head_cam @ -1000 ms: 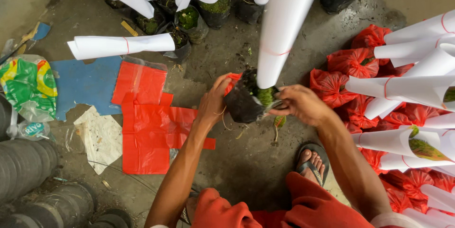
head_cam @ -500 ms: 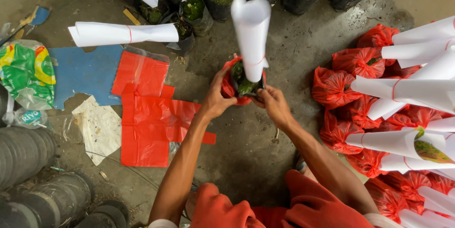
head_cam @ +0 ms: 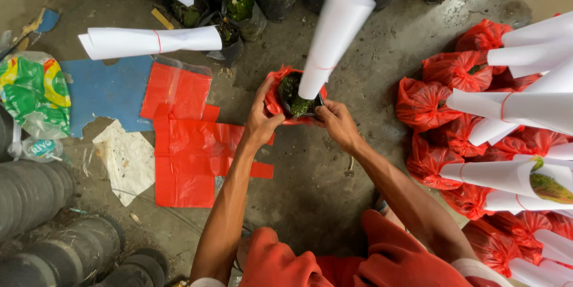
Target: The person wraps small potted plants in red plastic bags. They pick up a plant, place it into a red bag, and tie the bag around the base of the pot. The process is repeated for several plants.
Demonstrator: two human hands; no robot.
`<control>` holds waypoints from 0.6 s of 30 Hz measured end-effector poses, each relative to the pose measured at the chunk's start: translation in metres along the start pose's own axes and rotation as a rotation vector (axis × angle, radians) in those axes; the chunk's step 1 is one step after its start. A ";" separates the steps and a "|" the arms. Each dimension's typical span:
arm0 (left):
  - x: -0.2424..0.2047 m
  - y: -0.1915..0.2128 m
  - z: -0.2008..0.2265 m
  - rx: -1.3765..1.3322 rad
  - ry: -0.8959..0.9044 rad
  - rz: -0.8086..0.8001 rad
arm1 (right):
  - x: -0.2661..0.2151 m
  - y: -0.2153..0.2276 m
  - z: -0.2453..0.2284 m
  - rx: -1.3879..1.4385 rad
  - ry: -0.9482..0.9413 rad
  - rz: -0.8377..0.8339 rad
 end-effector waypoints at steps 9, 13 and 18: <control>0.001 0.000 0.023 -0.001 -0.059 -0.009 | -0.002 0.003 -0.010 -0.336 0.232 0.006; -0.028 -0.005 0.021 -0.049 0.205 0.502 | 0.000 0.032 -0.019 -0.270 0.126 0.275; -0.022 -0.019 0.008 -0.134 0.442 0.409 | 0.025 0.029 -0.010 -0.152 -0.149 0.044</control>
Point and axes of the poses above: each hand's wrist, its own x-axis towards the middle knuckle, its own y-axis out of the back of the hand, z = x × y, the point moved 3 cm from there along x, towards the middle knuckle, and after that the axes turned 4 degrees about -y, right-handed, at the moved point
